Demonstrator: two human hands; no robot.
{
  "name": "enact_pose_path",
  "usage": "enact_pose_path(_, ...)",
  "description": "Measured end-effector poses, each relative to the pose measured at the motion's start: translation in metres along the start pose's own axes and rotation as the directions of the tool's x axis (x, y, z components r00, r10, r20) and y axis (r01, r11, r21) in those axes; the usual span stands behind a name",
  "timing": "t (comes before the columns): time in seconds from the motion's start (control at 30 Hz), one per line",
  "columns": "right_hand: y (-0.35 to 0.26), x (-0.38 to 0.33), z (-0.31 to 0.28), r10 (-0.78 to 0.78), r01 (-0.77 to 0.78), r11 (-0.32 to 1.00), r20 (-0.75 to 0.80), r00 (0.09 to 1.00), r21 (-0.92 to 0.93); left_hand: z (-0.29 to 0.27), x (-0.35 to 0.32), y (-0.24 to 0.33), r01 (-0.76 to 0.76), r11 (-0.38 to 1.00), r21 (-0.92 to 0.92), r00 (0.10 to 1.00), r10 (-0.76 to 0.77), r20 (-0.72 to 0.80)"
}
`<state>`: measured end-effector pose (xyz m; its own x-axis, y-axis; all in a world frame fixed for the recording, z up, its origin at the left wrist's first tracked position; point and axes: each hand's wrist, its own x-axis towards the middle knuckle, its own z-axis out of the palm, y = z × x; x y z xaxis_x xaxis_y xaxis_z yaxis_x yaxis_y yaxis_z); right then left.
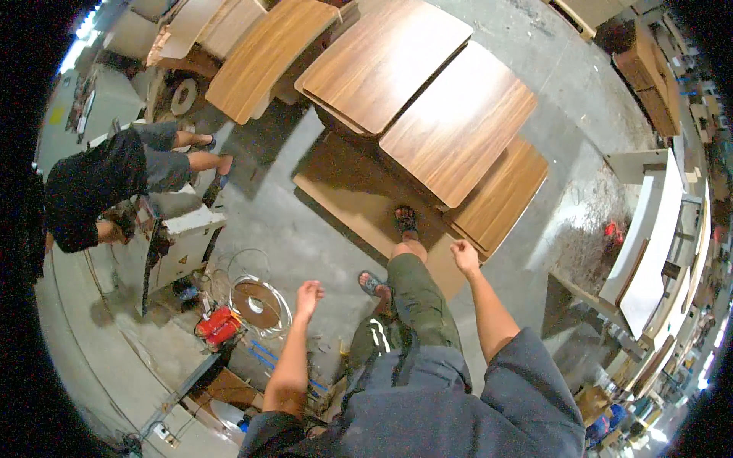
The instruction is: The person applies edging to the side of a wooden board using a heat gun and then trims the excess by hand.
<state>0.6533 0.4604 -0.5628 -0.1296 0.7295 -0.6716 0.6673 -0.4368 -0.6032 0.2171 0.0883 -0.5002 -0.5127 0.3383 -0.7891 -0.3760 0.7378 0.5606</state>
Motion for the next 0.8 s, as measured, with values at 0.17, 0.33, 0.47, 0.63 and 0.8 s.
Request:
enact_pose_path(0.17,-0.017,0.109,-0.016,0.297,-0.251,0.835,-0.017,0.955,0.49,0.123,0.064,0.047,-0.005,0.987,0.161,0.974,-0.031,0.223)
enact_pose_path(0.33,-0.029,0.19,-0.033,0.347,-0.297,0.777,0.016,0.938,0.555,0.22,0.149,0.136,-0.033,0.997,0.07,0.947,0.009,0.32)
enact_pose_path(0.47,-0.049,0.217,-0.024,0.473,-0.391,0.67,0.043,0.88,0.631,0.278,0.214,0.212,-0.07,0.988,-0.137,0.963,0.102,0.248)
enact_pose_path(0.63,-0.05,0.226,-0.026,0.493,-0.389,0.559,0.083,0.866,0.732,0.311,0.278,0.28,-0.042,0.99,-0.133,0.992,0.058,0.114)
enact_pose_path(0.8,-0.035,0.225,-0.046,0.352,-0.34,0.402,0.2,0.914,0.85,0.327,0.311,0.305,-0.013,0.985,-0.175,0.99,0.037,0.137)
